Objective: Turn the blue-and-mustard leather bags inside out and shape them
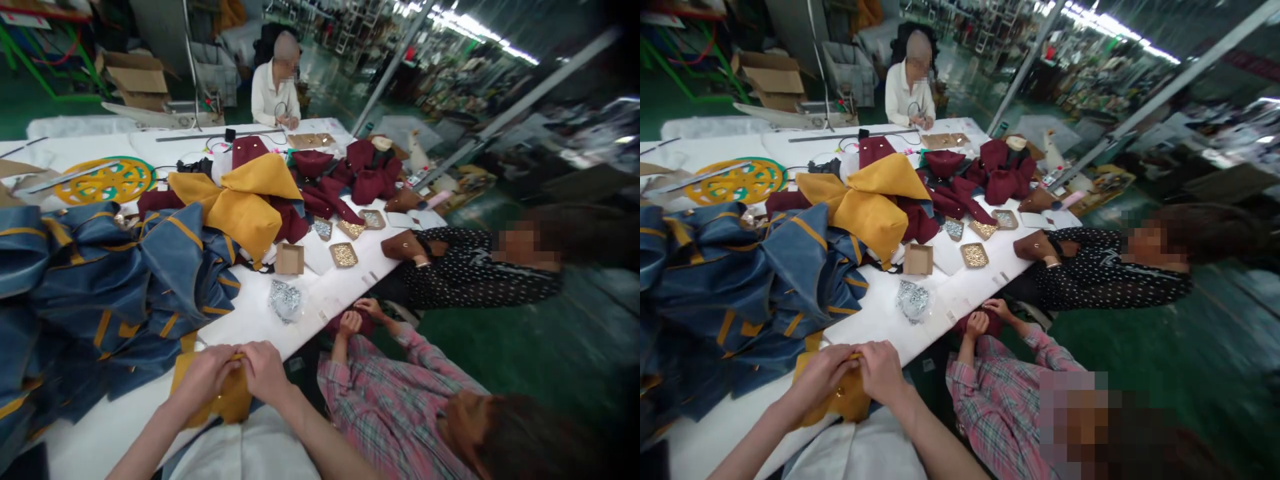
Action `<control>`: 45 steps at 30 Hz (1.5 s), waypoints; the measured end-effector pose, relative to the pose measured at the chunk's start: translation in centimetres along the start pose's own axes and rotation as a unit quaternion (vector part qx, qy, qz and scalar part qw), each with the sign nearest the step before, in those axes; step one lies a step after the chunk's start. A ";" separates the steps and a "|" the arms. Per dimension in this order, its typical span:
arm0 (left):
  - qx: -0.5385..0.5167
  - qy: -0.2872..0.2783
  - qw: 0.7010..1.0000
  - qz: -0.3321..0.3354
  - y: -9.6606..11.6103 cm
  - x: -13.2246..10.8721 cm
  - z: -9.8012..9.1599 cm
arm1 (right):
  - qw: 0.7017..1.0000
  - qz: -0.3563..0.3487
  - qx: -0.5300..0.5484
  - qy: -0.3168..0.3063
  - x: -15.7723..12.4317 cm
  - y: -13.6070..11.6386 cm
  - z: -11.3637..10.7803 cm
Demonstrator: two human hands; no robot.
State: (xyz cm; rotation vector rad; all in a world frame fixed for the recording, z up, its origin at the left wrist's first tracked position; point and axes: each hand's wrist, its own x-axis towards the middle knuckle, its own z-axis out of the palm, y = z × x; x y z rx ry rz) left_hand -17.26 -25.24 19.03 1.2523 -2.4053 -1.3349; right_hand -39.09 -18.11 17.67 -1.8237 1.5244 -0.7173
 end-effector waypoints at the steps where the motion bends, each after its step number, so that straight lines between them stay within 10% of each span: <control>1: -0.005 -0.012 1.000 -0.008 -0.9 0.9 0.7 | 1.000 0.020 0.010 -0.013 0.1 1.0 0.4; 18: 0.142 0.001 0.990 -0.026 -2.7 12.8 10.8 | 0.960 0.201 0.195 -0.007 2.3 15.8 0.1; 22: 0.210 -0.041 0.976 -0.035 -3.1 15.8 11.2 | 0.958 0.211 0.175 -0.079 7.0 20.3 -7.0; 26: 0.243 -0.052 0.968 -0.044 -4.5 18.2 11.8 | 0.921 0.363 -0.015 0.136 12.6 30.2 -21.1; 30: 0.219 -0.071 0.973 -0.025 -6.0 19.0 12.8 | 0.839 0.490 -0.147 0.184 15.9 42.0 -31.1; 36: 0.179 -0.073 0.981 -0.007 -6.6 18.7 12.6 | 0.810 0.536 -0.203 0.122 17.1 50.3 -31.4; 45: 0.150 -0.079 0.985 0.034 -6.0 17.3 11.6 | 0.829 0.474 -0.235 0.181 17.2 48.2 -31.9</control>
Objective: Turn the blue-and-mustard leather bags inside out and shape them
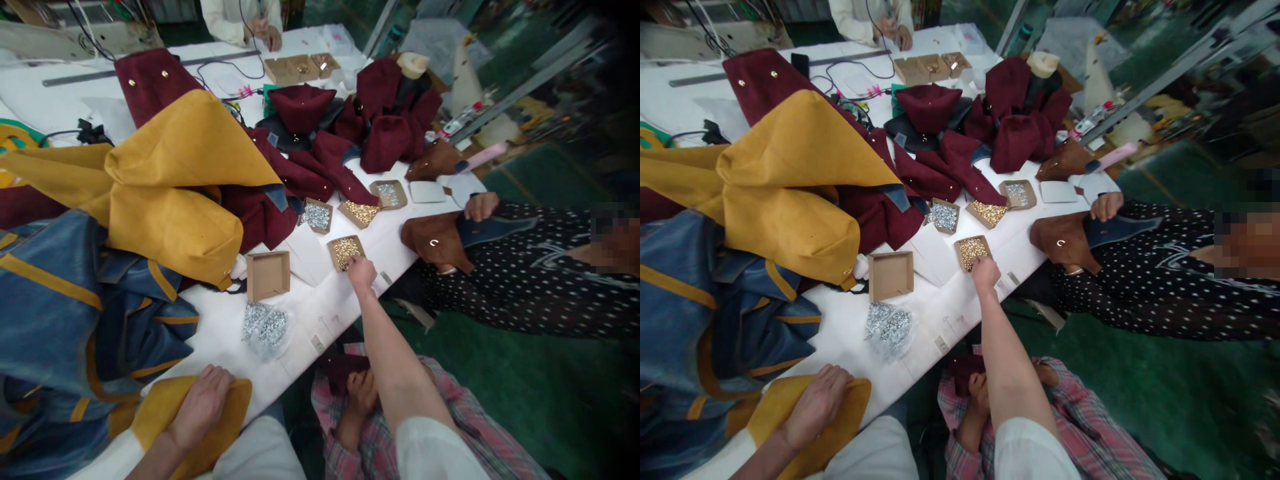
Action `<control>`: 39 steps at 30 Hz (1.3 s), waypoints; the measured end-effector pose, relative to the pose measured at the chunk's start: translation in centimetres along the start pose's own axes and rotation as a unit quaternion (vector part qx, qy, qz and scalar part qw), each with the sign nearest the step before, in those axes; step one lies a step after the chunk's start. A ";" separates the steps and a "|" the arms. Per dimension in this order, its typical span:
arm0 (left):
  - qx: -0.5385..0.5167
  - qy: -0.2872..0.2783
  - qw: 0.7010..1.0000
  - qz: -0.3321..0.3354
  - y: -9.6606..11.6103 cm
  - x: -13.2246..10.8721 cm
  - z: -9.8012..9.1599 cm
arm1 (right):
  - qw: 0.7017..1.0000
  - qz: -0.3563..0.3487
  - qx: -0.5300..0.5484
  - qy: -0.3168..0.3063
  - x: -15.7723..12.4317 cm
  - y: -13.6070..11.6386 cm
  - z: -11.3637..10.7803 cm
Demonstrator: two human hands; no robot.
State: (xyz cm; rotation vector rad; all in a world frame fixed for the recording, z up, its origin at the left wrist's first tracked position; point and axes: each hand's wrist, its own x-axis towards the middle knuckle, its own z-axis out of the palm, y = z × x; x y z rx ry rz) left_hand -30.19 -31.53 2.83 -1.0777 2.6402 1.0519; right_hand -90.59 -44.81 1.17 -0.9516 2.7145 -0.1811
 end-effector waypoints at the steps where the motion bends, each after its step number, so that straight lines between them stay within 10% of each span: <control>1: 0.004 0.000 1.000 0.006 0.3 -0.2 -0.2 | 1.000 -0.011 0.014 0.014 -0.6 -0.5 -0.7; 5: 0.008 0.031 0.998 0.060 1.3 -1.0 -1.2 | 0.986 -0.122 0.113 0.015 -7.8 -4.6 -1.8; 9: 0.004 0.033 0.997 0.071 1.0 -1.8 -1.1 | 0.895 -0.250 0.290 -0.230 -23.1 -10.5 0.4; 11: 0.005 0.037 0.996 0.077 0.8 -2.1 -1.0 | 0.851 -0.296 0.249 -0.354 -31.0 -12.7 2.0; 15: 0.001 0.057 0.995 0.080 1.2 -2.9 -0.8 | 0.854 -0.338 0.096 -0.383 -39.8 -13.7 4.4; 39: -0.108 0.075 0.991 -0.002 3.4 -4.4 -2.0 | 0.805 -0.393 0.096 -0.435 -41.1 -11.3 1.5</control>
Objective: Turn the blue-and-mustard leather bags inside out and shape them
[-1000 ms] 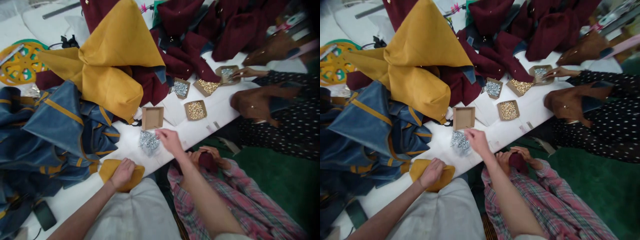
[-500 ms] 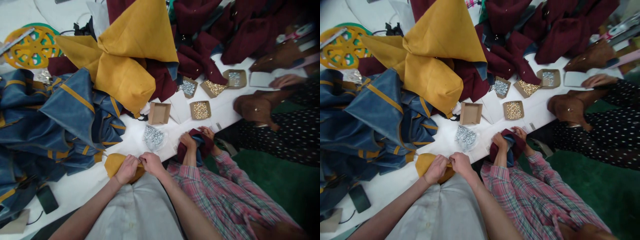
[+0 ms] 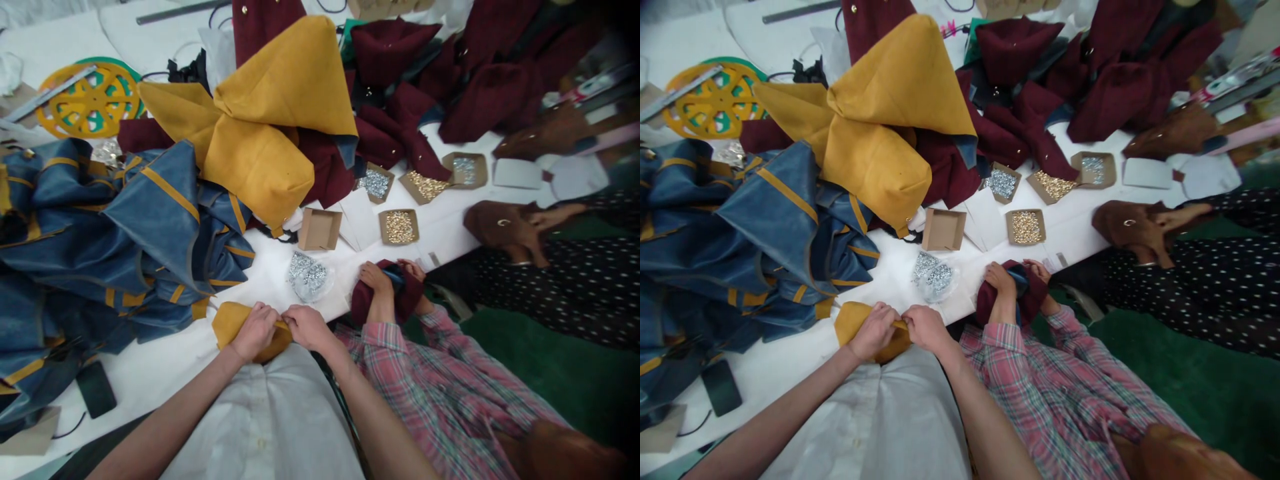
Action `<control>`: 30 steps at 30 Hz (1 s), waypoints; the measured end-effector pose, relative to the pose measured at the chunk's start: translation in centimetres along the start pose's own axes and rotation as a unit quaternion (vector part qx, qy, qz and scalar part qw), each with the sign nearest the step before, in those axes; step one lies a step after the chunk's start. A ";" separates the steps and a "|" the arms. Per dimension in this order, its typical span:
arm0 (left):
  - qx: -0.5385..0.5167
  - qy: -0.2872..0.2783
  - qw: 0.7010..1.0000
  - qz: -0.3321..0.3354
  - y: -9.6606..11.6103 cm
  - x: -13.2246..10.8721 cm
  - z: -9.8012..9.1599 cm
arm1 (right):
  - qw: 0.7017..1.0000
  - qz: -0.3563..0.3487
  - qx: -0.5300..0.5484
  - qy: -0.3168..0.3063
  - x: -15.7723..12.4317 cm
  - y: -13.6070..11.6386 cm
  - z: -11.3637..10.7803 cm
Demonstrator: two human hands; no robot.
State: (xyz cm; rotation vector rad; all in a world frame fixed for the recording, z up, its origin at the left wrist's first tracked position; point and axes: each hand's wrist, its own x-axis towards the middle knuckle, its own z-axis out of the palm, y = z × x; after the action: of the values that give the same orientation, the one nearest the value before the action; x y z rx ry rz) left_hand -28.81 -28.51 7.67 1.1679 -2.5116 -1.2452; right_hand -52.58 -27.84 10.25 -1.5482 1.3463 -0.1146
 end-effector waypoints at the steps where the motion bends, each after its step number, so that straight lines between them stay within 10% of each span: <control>1: -0.002 0.001 1.000 -0.007 0.1 0.0 0.0 | 1.000 0.005 0.018 0.000 -0.1 -0.1 0.0; 20: 0.063 -0.076 0.986 -0.132 0.1 3.6 -1.6 | 0.986 0.016 0.159 0.037 0.9 3.6 4.1; 24: 0.032 -0.101 0.987 -0.117 -1.3 0.5 -5.4 | 0.992 0.035 0.106 0.051 2.0 3.3 4.2; 30: -0.118 0.109 0.929 -0.333 -6.4 -7.4 -8.6 | 0.989 0.122 0.037 0.075 3.9 3.8 4.8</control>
State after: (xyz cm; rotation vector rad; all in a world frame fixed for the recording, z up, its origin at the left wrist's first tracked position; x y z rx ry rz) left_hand -16.39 -31.32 10.42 2.0443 -1.7860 -1.3823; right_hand -50.64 -27.27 3.32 -1.3233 1.6221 -0.1298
